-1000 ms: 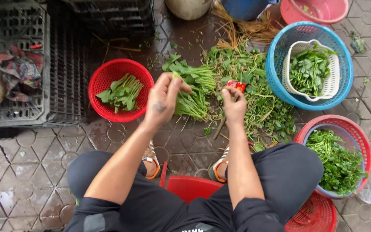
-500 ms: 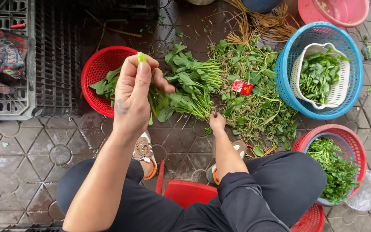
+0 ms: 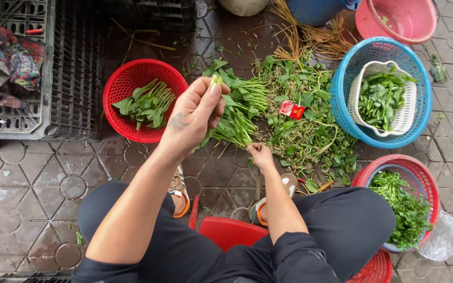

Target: Trimming the stems of leafy greens with a knife and placing them in a basket

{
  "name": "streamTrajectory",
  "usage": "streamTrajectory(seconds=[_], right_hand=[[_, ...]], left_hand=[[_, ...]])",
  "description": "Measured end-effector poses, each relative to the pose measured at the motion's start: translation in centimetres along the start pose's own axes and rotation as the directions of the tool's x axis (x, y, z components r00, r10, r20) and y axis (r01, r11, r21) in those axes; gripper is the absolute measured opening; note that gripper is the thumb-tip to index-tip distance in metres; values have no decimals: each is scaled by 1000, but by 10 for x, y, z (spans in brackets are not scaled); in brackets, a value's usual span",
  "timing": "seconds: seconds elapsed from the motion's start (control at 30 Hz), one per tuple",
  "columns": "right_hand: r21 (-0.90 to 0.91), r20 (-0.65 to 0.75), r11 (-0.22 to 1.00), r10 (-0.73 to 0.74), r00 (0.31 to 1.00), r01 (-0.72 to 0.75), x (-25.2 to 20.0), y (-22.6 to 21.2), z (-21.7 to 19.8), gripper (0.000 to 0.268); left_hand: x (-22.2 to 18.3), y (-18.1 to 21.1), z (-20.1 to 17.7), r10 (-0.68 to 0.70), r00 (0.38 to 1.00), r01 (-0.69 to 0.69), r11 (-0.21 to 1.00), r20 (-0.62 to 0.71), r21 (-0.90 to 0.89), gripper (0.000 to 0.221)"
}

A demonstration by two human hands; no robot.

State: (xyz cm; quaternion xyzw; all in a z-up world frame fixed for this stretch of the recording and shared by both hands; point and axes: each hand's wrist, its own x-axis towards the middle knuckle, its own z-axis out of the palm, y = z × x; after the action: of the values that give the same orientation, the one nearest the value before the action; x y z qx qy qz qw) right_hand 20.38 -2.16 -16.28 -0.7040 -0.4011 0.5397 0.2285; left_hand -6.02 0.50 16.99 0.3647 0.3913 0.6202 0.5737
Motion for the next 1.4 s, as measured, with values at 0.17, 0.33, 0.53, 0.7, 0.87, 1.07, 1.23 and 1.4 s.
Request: streamTrajectory(seconds=[0.17, 0.33, 0.53, 0.7, 0.87, 1.07, 1.23, 1.4], right_hand=[[-111, 63, 974, -193, 979, 199, -23, -37, -41, 11], [-209, 226, 902, -332, 916, 379, -78, -109, -83, 17], [238, 344, 934, -339, 876, 268, -125, -161, -114, 9], [292, 184, 934, -267, 946, 206, -145, -174, -93, 91], [526, 247, 825, -380, 892, 206, -127, -146, -57, 66], [661, 126, 683, -508, 852, 310, -125, -143, -45, 37], [783, 22, 560, -458, 888, 270, -109, -137, -53, 20], [666, -28, 688, -361, 932, 286, -126, -128, -37, 45]], left_hand=[[5, -45, -3, -40, 983, -64, 839, 179, 540, 21], [11, -92, 6, -294, 934, -108, 313, 204, 944, 29], [3, -103, 20, -434, 849, -193, 276, 301, 942, 34], [15, -164, -17, -468, 863, 86, 504, 188, 859, 29], [7, -153, -24, -483, 865, 215, 606, 139, 766, 28], [2, -169, -22, -524, 839, 225, 579, 146, 783, 29], [-9, -153, -2, -549, 821, 231, 569, 155, 789, 29], [-17, -165, 14, -482, 872, 436, 841, 80, 320, 27]])
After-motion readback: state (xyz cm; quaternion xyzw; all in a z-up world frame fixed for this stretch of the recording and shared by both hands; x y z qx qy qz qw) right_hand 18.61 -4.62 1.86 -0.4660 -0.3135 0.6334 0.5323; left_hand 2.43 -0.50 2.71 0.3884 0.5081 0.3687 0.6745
